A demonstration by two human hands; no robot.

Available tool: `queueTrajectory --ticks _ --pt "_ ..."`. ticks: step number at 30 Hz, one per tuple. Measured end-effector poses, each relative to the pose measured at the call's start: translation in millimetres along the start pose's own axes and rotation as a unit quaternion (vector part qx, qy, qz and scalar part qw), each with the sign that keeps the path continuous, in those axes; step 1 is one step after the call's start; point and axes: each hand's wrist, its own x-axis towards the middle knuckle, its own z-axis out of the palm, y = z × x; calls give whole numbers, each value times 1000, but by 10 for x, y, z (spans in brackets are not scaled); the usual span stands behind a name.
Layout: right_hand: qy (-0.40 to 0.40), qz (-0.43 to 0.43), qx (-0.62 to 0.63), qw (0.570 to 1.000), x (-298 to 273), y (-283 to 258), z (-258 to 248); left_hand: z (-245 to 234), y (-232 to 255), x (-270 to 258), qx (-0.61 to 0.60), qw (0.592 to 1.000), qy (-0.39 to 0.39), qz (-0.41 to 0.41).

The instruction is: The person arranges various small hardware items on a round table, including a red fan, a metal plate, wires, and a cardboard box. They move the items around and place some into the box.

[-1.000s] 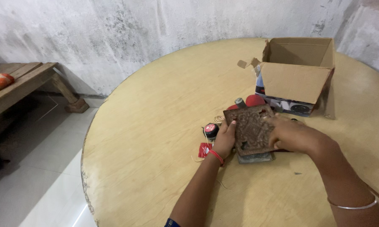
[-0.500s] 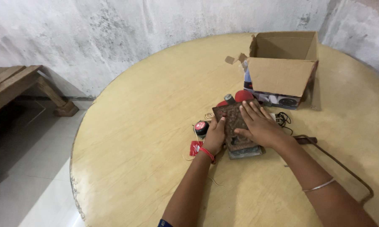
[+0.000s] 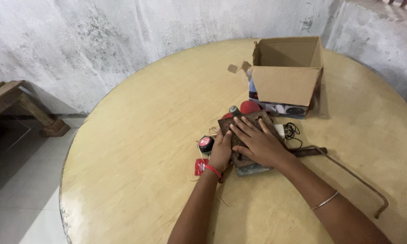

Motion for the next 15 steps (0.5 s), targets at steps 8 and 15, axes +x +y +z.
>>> queueTrajectory --ticks 8,15 --pt "73 20 25 997 -34 9 116 4 39 -4 5 1000 -16 2" --pt "14 156 -1 988 0 35 183 -33 -72 37 13 999 -32 28"
